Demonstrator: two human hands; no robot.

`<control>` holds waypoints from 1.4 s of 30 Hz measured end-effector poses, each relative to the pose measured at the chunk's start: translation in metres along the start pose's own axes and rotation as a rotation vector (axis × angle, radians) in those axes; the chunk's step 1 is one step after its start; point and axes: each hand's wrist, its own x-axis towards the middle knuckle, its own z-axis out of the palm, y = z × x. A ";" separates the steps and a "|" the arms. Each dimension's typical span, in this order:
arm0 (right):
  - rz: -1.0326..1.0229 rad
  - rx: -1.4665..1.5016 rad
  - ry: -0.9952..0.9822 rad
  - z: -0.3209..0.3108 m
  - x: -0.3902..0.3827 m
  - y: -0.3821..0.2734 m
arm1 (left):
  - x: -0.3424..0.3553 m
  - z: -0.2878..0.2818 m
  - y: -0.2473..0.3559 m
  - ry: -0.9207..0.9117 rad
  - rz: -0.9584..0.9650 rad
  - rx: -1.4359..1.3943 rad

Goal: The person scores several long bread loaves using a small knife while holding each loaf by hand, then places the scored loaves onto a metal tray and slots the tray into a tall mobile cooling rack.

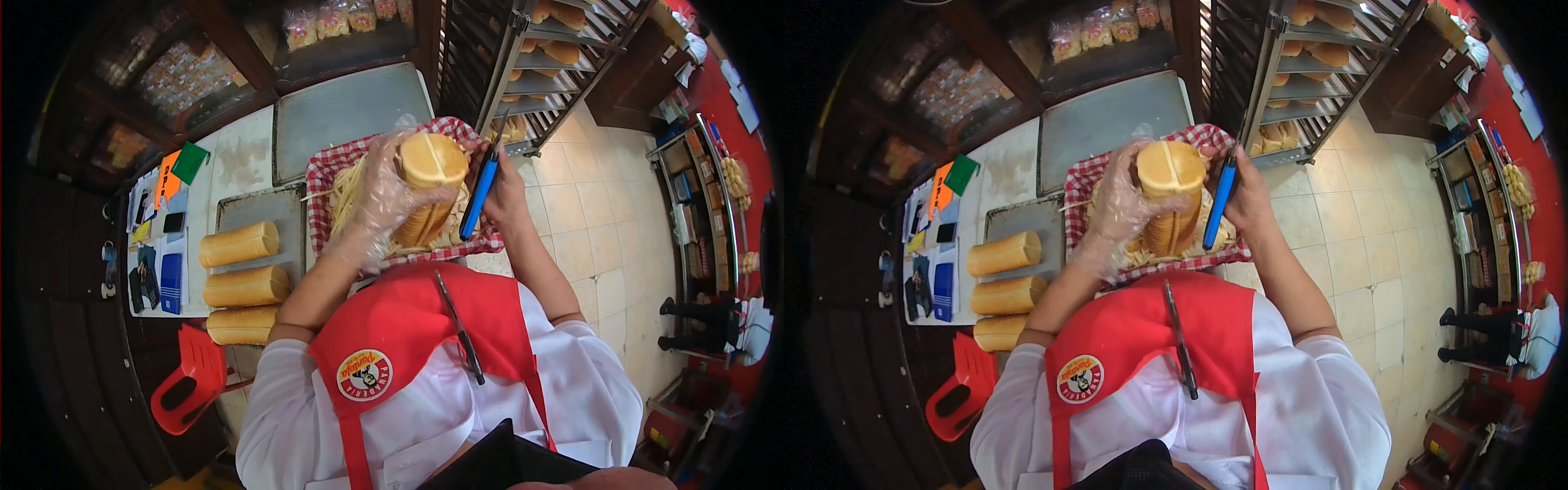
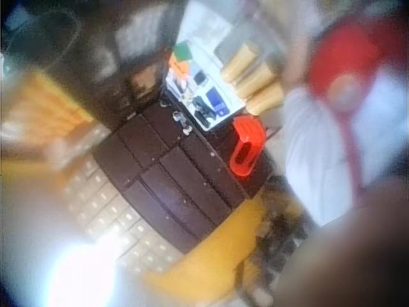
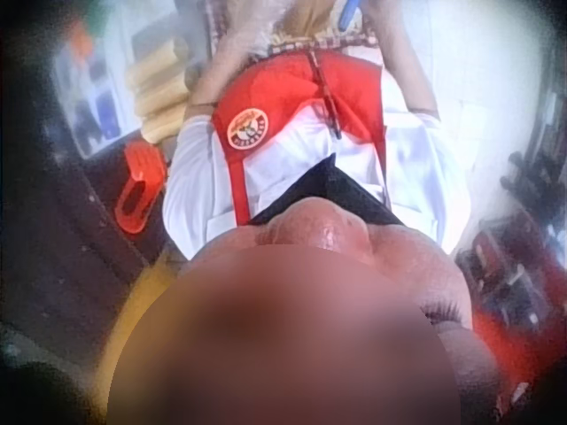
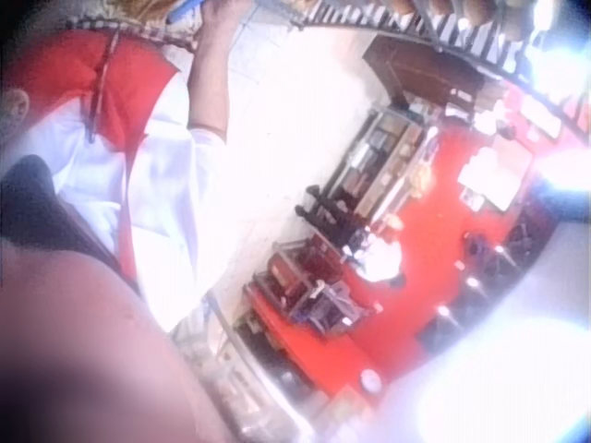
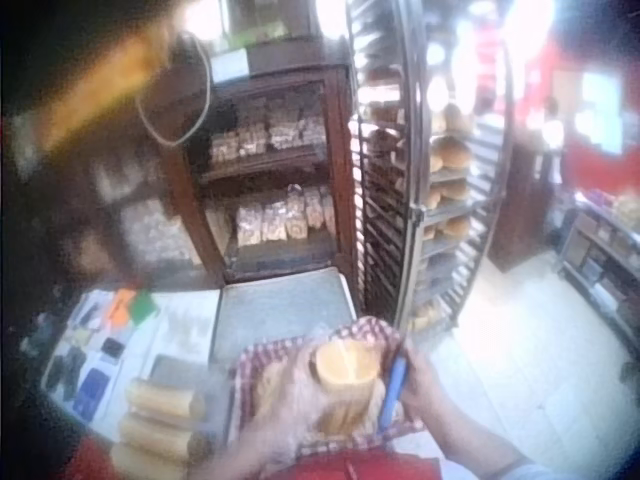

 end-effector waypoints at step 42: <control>0.299 -0.389 0.459 -0.015 -0.034 0.042 | 0.021 -0.038 -0.133 0.583 -0.640 -1.158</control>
